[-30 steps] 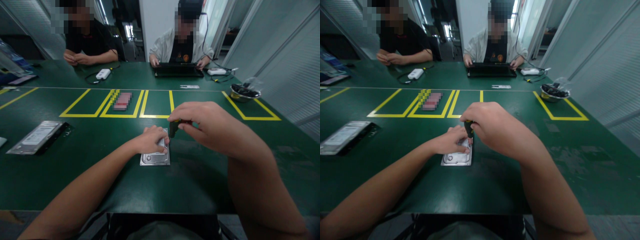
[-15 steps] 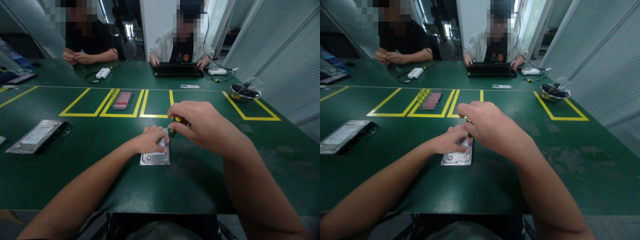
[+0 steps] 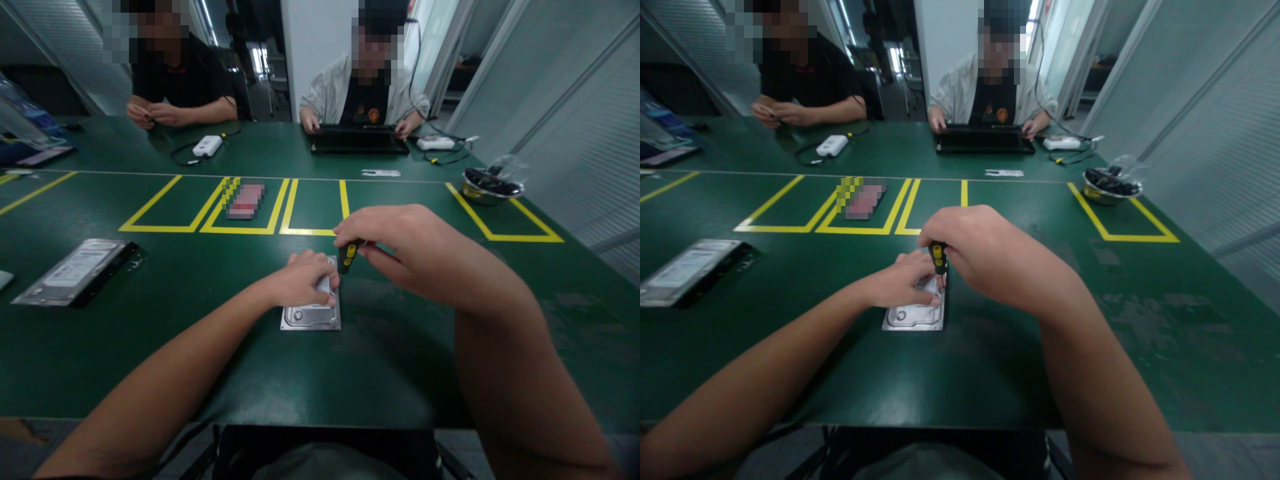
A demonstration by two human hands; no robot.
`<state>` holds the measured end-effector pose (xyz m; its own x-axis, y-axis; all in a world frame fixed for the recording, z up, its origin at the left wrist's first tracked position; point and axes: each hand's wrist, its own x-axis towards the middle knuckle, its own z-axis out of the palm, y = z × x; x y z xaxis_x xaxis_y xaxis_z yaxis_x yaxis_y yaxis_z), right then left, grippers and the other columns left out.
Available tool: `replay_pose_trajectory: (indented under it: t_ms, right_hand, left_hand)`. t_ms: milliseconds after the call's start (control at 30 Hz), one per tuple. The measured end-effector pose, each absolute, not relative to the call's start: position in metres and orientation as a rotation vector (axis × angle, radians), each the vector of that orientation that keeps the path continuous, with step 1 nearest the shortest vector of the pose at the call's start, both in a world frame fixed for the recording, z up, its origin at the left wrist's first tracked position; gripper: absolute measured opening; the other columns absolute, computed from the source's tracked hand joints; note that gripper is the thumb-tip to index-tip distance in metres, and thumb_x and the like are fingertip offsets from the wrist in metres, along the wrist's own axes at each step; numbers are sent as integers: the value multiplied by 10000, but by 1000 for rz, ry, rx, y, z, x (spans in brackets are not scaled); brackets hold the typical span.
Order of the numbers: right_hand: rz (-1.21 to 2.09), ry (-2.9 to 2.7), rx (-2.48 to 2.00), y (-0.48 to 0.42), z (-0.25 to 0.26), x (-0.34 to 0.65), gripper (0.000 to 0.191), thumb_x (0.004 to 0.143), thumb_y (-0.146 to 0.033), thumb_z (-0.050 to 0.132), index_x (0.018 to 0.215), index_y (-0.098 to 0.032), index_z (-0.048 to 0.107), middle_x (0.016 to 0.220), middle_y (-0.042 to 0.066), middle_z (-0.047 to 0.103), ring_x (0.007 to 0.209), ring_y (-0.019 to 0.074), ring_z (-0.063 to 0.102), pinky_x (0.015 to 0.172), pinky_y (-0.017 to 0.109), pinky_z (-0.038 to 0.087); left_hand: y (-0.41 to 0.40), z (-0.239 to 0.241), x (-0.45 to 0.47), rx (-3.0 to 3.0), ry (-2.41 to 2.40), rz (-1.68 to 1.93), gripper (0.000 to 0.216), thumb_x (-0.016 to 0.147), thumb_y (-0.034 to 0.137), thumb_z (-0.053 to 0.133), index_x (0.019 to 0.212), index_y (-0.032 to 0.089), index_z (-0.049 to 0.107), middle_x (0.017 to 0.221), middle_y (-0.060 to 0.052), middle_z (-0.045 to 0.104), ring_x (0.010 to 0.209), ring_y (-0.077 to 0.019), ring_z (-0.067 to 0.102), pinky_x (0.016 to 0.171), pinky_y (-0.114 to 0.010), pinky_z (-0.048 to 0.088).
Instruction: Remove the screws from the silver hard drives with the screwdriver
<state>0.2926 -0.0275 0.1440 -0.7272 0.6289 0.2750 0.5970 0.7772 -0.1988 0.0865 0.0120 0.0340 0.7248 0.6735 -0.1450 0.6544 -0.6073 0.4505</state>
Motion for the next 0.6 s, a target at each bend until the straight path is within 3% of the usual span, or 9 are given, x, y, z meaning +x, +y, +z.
replay_pose_trajectory:
  t_ms: [233, 433, 600]
  right_hand:
    - [27, -2637, -1018, -27, 145, 293, 309, 904, -133, 444, 1087, -165, 692, 1066, 72, 683, 967, 185, 613, 860, 303, 443]
    - [-82, -2627, -1191, -26, 145, 290, 179, 907, -231, 529, 954, -138, 674, 912, 83, 648, 840, 190, 567, 743, 298, 390]
    - [-119, -2597, -1253, -26, 143, 289, 187, 905, -304, 560, 871, -139, 642, 844, 68, 621, 753, 169, 524, 686, 287, 342]
  left_hand:
    - [13, 31, 85, 2463, 994, 75, 289, 786, 453, 677, 995, 254, 663, 1009, -36, 565, 1010, -267, 464, 817, -368, 310]
    - [11, 30, 84, 2457, 989, 119, 291, 788, 437, 689, 1003, 247, 643, 1025, -30, 579, 1028, -262, 466, 812, -354, 307]
    - [10, 30, 84, 2466, 986, 162, 308, 781, 443, 699, 1001, 237, 638, 1026, -29, 593, 1032, -254, 485, 836, -358, 328]
